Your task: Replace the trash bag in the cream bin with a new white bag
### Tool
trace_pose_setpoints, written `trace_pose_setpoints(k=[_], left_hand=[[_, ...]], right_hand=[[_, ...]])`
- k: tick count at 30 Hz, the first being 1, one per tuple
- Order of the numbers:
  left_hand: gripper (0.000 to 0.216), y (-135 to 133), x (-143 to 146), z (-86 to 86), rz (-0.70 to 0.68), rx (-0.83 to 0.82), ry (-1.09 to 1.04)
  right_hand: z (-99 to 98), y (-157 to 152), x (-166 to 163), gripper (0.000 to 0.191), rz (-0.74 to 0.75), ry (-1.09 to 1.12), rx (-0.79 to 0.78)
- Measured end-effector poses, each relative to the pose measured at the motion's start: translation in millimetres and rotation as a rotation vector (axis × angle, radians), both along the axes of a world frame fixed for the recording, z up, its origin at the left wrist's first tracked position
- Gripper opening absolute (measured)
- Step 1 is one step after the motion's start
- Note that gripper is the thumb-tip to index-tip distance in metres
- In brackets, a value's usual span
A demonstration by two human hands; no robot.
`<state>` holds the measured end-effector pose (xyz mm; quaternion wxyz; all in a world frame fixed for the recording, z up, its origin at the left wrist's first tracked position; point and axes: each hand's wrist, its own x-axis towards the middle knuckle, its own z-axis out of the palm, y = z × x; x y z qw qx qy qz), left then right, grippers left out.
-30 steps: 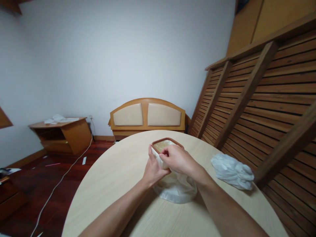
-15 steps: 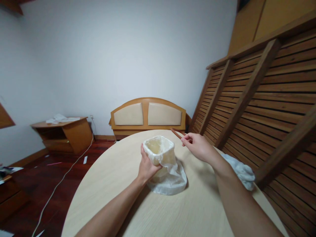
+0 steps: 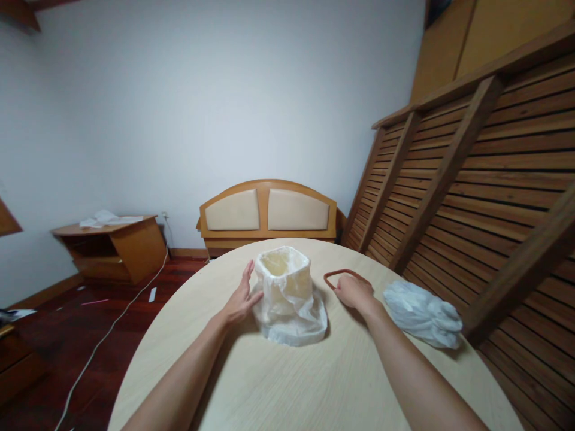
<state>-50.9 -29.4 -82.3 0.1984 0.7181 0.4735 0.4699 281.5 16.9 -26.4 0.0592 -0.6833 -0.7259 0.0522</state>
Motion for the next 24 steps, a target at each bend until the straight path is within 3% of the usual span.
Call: trace_pose_setpoints(k=[2,4,11,13,19,24], left_hand=[[0.071,3.7,-14.3,-2.8,0.133,-0.044,0.065],[0.058,8.5,-22.5,-6.1,0.206,-0.107,0.109],[0.019,16.1,-24.1,-12.4,0.208,-0.164,0.189],[0.013,16.0,-21.2,-13.3,0.211,-0.164,0.161],[0.021,19.2,-12.0,-8.7,0.275,-0.186,-0.089],[0.028,21.2,-4.1,21.0,0.316,-0.109,-0.439]], right_hand=[[-6.5,3.1,0.7,0.020,0.007,0.005,-0.007],[-11.0,5.7,-0.9,0.019,0.021,0.019,-0.003],[-22.3,3.4,-24.6,0.033,0.183,0.150,0.030],[-27.9,2.3,-30.5,0.029,0.202,0.181,0.034],[-29.8,7.7,-35.6,0.013,0.178,0.402,0.049],[-5.3,14.8,-35.8,0.023,0.186,0.769,0.089]])
